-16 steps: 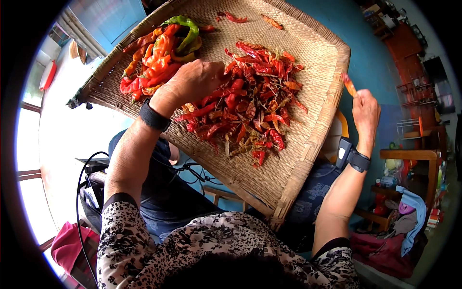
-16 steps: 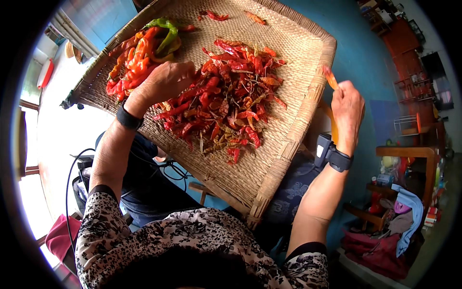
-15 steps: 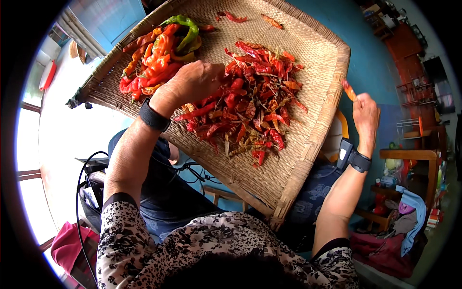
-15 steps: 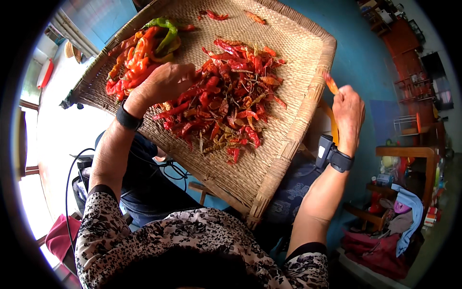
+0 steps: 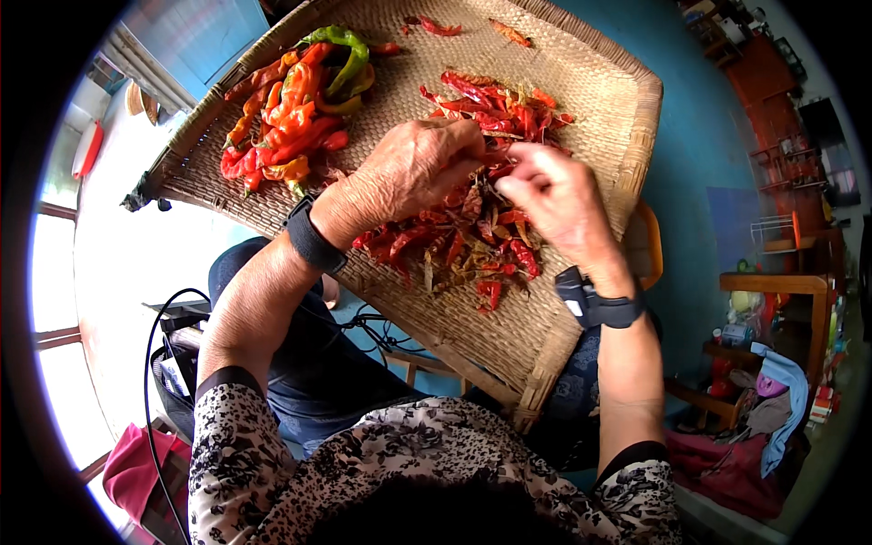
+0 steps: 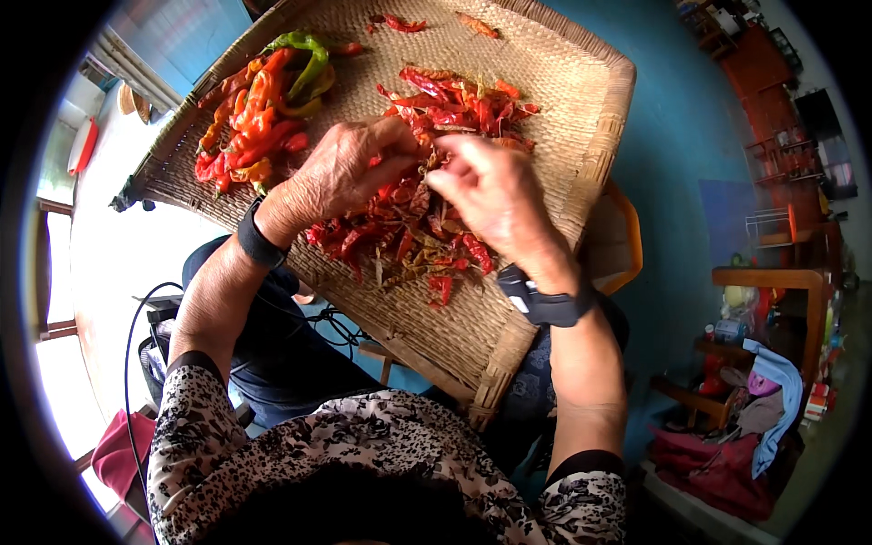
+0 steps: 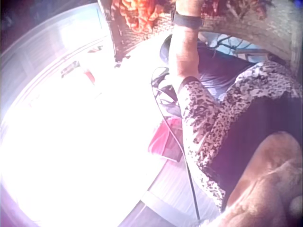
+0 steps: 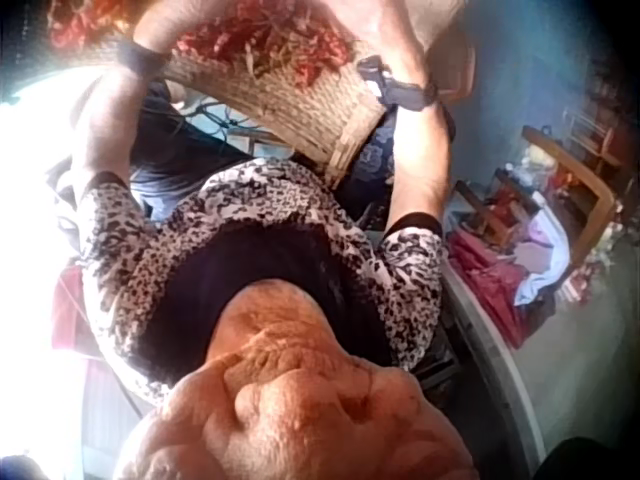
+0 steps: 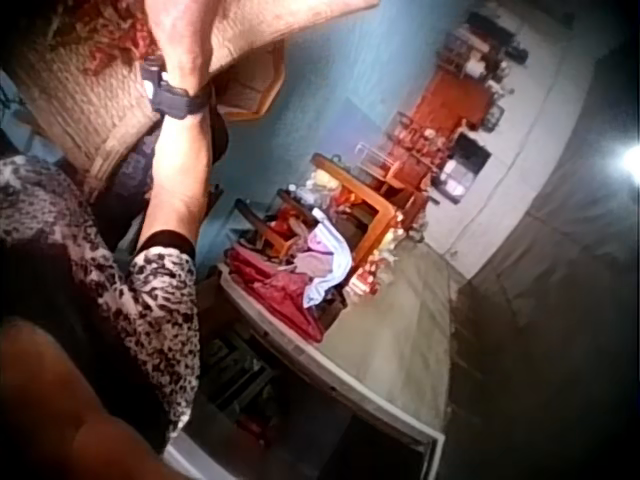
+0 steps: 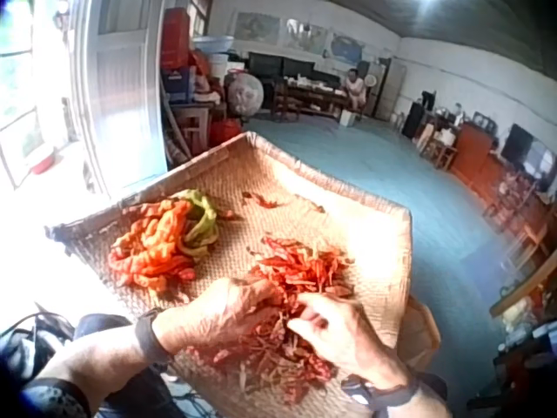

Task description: The person is manually sorting and removing stems from dried red chili peppers placed on a large woven tray.

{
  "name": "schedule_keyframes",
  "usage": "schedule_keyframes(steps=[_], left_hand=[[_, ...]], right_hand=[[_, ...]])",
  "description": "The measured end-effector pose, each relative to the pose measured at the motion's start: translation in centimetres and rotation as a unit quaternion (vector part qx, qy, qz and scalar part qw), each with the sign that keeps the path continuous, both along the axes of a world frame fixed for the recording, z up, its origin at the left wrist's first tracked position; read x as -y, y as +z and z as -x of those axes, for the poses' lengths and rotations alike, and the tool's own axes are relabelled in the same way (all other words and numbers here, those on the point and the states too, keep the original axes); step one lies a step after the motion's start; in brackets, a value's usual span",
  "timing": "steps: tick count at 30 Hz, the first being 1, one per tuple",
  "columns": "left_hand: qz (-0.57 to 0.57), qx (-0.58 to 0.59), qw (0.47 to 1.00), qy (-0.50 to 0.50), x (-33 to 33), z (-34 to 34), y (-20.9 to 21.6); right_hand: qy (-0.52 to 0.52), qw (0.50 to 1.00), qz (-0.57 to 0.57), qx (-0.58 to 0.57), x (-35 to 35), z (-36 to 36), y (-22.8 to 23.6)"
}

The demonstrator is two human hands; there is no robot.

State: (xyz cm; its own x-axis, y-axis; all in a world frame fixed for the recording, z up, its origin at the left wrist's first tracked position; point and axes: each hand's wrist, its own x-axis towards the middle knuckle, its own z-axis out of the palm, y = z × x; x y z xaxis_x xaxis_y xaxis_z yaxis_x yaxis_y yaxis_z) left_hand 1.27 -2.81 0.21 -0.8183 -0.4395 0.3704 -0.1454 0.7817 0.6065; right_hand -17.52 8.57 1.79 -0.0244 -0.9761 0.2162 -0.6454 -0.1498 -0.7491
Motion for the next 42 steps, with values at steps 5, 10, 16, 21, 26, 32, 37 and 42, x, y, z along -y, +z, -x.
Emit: schedule_keyframes(steps=[5,10,16,21,26,32,37,42], left_hand=[[-0.014,-0.015,1.000,-0.003,-0.5,0.2,0.2],[-0.009,-0.009,0.999,-0.029,0.0,-0.1,0.1],[0.046,0.208,0.975,0.064,3.9,-3.9,-0.1],[0.067,0.335,0.938,0.064,4.3,-5.5,0.1],[0.077,0.323,0.941,0.068,3.1,-4.6,-2.5],[0.112,0.263,0.954,0.093,2.4,-2.9,-3.1],[0.053,0.098,0.989,0.100,2.2,-2.1,-0.7],[0.050,0.025,0.998,0.013,0.8,-0.7,-1.0]], right_hand=[[-0.009,0.997,0.081,-0.006,0.7,-2.3,-1.2],[-0.044,0.998,0.054,-0.003,0.0,-0.8,-1.1],[-0.284,0.919,0.080,-0.262,-2.9,8.0,3.3],[-0.343,0.815,-0.229,-0.408,-6.8,15.2,3.3],[-0.336,0.833,-0.190,-0.396,-6.9,13.7,3.1],[-0.213,0.921,-0.042,-0.324,-3.4,8.2,3.0],[-0.063,0.978,0.042,-0.193,-1.2,2.8,1.5],[-0.009,0.999,0.019,-0.044,0.7,-0.4,-0.1]])
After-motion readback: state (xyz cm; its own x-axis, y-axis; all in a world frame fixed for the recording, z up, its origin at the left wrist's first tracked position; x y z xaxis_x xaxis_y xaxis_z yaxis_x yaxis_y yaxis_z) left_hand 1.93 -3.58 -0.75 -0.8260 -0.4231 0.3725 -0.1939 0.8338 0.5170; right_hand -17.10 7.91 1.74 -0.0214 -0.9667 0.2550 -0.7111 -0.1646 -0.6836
